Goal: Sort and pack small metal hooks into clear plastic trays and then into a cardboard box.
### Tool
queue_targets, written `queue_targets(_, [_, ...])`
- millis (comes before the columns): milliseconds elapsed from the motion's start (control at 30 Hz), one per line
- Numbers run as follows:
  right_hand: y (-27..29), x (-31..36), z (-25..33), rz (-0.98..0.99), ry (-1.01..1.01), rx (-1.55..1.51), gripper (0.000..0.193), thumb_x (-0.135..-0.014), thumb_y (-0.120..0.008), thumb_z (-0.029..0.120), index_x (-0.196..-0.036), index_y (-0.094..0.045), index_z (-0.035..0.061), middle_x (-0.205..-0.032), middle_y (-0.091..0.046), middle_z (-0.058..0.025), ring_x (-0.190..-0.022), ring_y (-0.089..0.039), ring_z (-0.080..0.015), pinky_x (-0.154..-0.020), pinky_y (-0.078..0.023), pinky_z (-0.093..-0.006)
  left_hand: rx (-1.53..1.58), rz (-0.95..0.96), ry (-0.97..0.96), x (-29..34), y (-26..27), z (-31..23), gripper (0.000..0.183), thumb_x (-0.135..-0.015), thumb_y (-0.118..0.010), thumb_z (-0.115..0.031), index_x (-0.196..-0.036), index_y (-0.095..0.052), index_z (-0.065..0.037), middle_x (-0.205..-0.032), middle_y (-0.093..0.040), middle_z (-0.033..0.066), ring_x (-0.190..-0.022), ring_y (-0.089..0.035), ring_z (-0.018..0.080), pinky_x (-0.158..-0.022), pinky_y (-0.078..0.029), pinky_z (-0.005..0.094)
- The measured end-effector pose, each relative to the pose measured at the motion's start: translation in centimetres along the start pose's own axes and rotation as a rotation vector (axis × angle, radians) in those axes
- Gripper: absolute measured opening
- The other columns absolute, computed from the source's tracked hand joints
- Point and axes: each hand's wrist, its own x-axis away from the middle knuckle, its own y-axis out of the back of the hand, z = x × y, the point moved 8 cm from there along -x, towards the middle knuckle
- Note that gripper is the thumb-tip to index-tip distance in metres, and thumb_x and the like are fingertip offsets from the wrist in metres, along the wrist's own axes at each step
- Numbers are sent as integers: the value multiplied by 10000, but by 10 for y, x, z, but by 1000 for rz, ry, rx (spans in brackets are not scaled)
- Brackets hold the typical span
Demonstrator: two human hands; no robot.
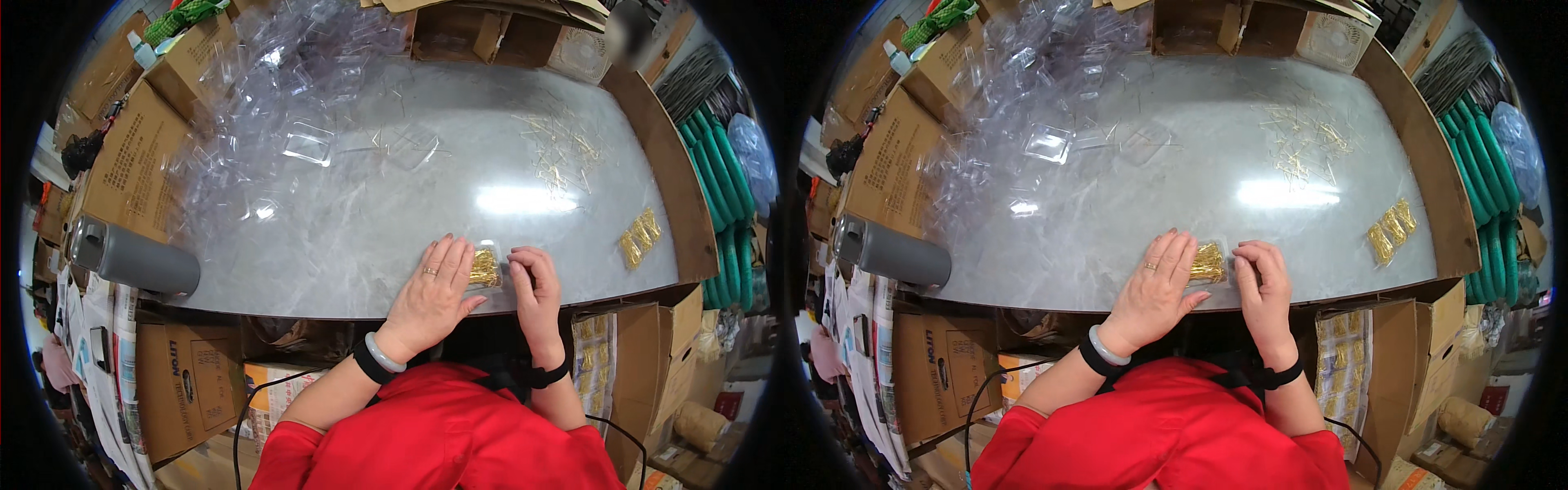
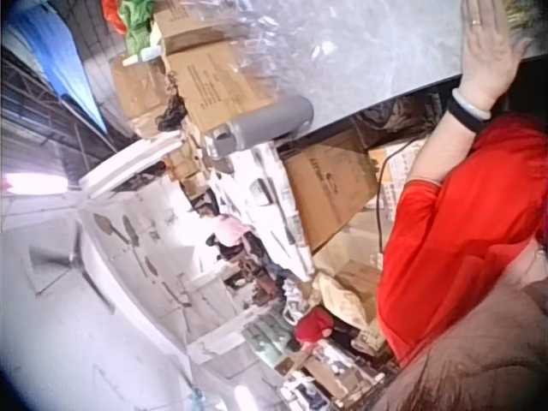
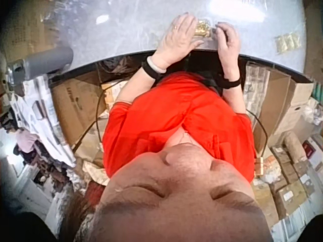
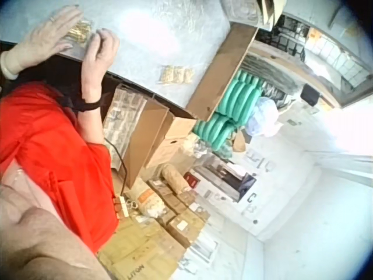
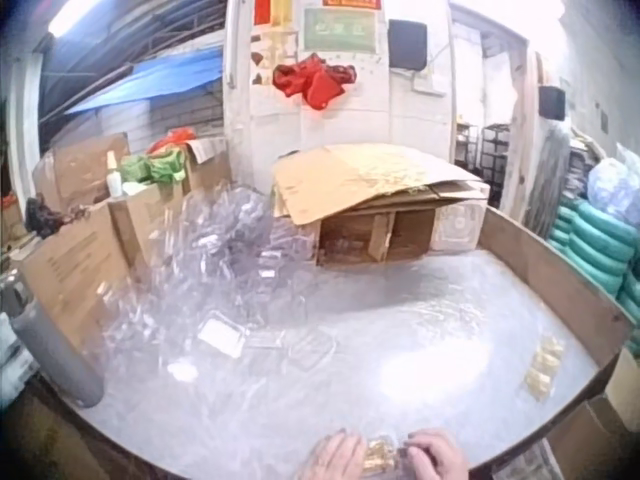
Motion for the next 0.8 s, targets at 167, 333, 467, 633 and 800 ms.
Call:
queue_targets(167, [-19, 0, 16, 39, 139, 305, 136, -915, -651, -1, -1049, -642, 20, -1137, -627, -152, -1016, -620, -308, -859, -510, -362, 75, -26, -2, 2, 3, 3, 797, -882, -727, -350, -1475, -382, 56, -1481, -435, 218, -1414, -383, 398, -1163, -365, 465])
queue_targets(333, [3, 5, 13, -128, 97, 173, 134, -917, -651, 5, -1048, -633, 22, -1084, -608, -155, -968, -609, -308, -830, -506, -376, 126, -44, 20, 3, 7, 4, 832, -887, -722, -384, -1492, -353, 52, -1490, -429, 217, -1414, -389, 396, -1156, -374, 453])
queue_targets(467, [3, 17, 18, -26, 108, 322, 121, -851, -717, 12, -956, -659, 25, -1062, -604, -136, -938, -598, -294, -806, -500, -374, 118, -38, 18, 2, 5, 5, 837, -887, -721, -383, -1496, -346, 52, -1492, -425, 217, -1412, -390, 392, -1154, -377, 448])
queue_targets(633, [-10, 20, 41, -57, 320, 556, 179, -783, -766, 27, -944, -694, 55, -1066, -618, -105, -975, -584, -304, -792, -488, -402, 70, -22, 4, 2, 3, 3, 828, -888, -719, -367, -1495, -344, 54, -1491, -419, 219, -1410, -388, 391, -1150, -385, 444])
queue_targets(800, [-11, 20, 29, 12, 217, 404, 168, -810, -749, 19, -965, -690, 43, -1083, -620, -117, -1003, -597, -300, -825, -500, -392, 88, -46, 4, 3, 5, 4, 865, -878, -731, -354, -1516, -303, 44, -1481, -429, 226, -1403, -399, 397, -1132, -405, 450])
